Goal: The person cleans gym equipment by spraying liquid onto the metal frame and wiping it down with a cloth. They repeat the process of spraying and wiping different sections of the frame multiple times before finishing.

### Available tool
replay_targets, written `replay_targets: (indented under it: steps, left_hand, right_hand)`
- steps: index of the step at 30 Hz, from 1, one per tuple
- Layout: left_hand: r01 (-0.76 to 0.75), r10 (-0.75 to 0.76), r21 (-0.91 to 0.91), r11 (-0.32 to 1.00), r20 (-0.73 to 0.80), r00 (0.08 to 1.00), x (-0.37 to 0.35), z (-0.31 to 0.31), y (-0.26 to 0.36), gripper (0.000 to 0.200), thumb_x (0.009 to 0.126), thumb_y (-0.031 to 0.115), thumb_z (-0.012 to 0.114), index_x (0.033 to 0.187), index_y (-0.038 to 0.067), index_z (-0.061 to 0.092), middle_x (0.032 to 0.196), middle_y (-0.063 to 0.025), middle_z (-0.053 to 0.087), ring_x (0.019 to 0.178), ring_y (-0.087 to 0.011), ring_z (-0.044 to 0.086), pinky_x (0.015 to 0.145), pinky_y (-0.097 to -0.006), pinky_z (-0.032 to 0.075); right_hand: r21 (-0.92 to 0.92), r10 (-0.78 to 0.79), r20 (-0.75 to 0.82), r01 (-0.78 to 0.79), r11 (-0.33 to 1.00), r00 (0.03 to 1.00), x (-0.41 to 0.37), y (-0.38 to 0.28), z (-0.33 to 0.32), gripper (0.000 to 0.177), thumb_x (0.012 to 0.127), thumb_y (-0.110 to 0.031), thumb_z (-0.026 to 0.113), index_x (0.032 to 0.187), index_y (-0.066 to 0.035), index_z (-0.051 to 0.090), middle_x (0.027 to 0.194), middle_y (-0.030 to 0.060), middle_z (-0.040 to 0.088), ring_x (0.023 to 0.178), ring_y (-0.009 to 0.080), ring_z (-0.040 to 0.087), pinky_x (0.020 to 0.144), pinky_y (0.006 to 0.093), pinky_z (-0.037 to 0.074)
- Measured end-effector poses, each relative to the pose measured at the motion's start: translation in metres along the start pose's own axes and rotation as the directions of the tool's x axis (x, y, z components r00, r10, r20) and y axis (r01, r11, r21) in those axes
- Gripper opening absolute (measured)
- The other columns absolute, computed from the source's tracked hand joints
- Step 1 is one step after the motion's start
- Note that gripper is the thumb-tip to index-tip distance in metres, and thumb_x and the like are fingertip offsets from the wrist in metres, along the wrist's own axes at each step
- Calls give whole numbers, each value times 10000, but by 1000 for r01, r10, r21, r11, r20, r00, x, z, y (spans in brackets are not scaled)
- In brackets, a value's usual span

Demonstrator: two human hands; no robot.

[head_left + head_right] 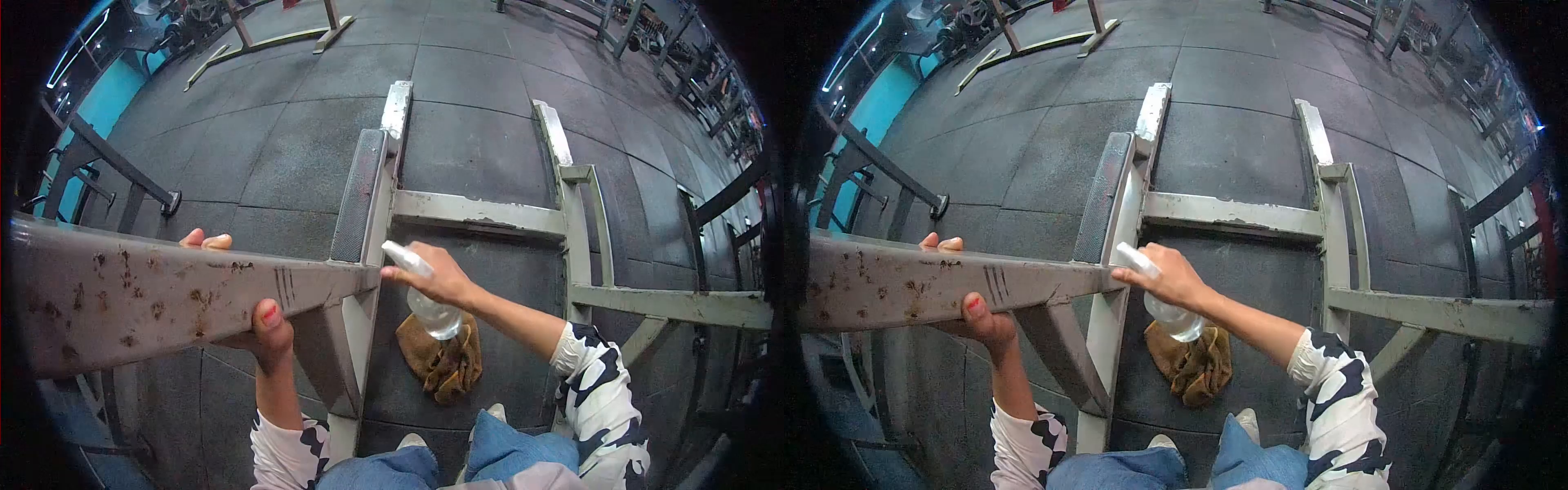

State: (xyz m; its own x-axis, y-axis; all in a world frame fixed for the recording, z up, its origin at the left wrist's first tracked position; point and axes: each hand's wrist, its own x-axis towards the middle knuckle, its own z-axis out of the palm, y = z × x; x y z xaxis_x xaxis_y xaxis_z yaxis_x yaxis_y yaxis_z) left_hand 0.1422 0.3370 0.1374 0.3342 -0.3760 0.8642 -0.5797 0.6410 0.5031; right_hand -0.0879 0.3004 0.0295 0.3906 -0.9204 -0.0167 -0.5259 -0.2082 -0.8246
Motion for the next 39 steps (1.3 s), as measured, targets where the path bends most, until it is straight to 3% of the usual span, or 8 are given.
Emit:
replay_targets:
  steps: [6, 8, 16, 24, 27, 31, 36, 39]
  left_hand:
    - [-33, 33, 12, 999, -10, 999, 1, -1, -1, 873, 738, 661, 593, 1238, -11, 348, 1098, -176, 514, 1155, -319, 436, 952, -494, 377]
    - [-29, 29, 44, 999, 1, 1000, 2, -1, 0, 871, 737, 670, 587, 1233, -6, 350, 1103, -176, 512, 1155, -319, 437, 948, -497, 382]
    - [-24, 24, 49, 999, -12, 1000, 1, -4, -2, 823, 739, 660, 571, 1200, -2, 404, 1103, -172, 521, 1156, -329, 441, 940, -509, 380]
    - [-12, 9, 105, 994, 25, 1000, 1, -6, 1, 768, 748, 652, 536, 1158, 6, 471, 1100, -162, 537, 1157, -330, 456, 923, -515, 390]
    - [-49, 46, 113, 992, 23, 999, 0, -7, -2, 789, 748, 668, 518, 1175, 8, 451, 1113, -161, 531, 1154, -322, 457, 920, -517, 394]
    - [18, -20, 125, 992, 11, 1000, 0, -3, 5, 842, 746, 701, 509, 1212, 10, 398, 1127, -165, 523, 1131, -312, 471, 928, -508, 399]
    - [14, -14, 89, 996, 5, 1000, 0, -4, 0, 877, 734, 687, 553, 1246, 6, 348, 1142, -179, 514, 1123, -308, 477, 937, -484, 406]
    - [-7, 7, 27, 1000, -1, 1000, 1, -4, 2, 878, 735, 643, 603, 1274, 15, 310, 1154, -185, 509, 1120, -299, 481, 938, -456, 432]
  right_hand:
    - [400, 181, -242, -72, 914, 953, -39, 25, -32, 470, 802, -475, 715, 939, -36, 620, 803, 30, 617, 703, 118, 582, 665, 303, 481]
    - [421, 317, -389, -139, 896, 865, -52, 50, -51, 388, 818, -396, 723, 970, -53, 625, 831, 41, 638, 762, 118, 600, 692, 285, 484]
    - [186, 223, -826, -122, 975, 518, -89, 130, -76, 450, 840, -383, 707, 1115, -46, 595, 987, 63, 583, 851, 151, 596, 744, 294, 473]
    - [278, 326, -795, -172, 945, 511, -112, 161, -76, 494, 841, -334, 717, 1206, -45, 552, 1146, 76, 578, 1075, 183, 530, 940, 305, 402]
    - [66, 142, -835, -159, 985, 532, -114, 169, -68, 590, 849, -313, 706, 1302, -36, 451, 1211, 117, 522, 1096, 224, 520, 929, 321, 408]
    - [298, 374, -867, -260, 919, 329, -151, 172, -22, 567, 840, -198, 688, 1287, 9, 409, 1251, 148, 473, 1196, 263, 444, 1041, 383, 316]
    - [160, 347, -356, -309, 937, 867, -153, 140, 16, 271, 852, -152, 628, 1078, -8, 590, 1050, 142, 553, 1003, 277, 559, 867, 362, 453]
    - [-154, 179, -265, -224, 962, 948, -118, 160, 25, 358, 831, -210, 667, 1118, -10, 590, 1063, 157, 548, 1009, 314, 550, 866, 372, 457]
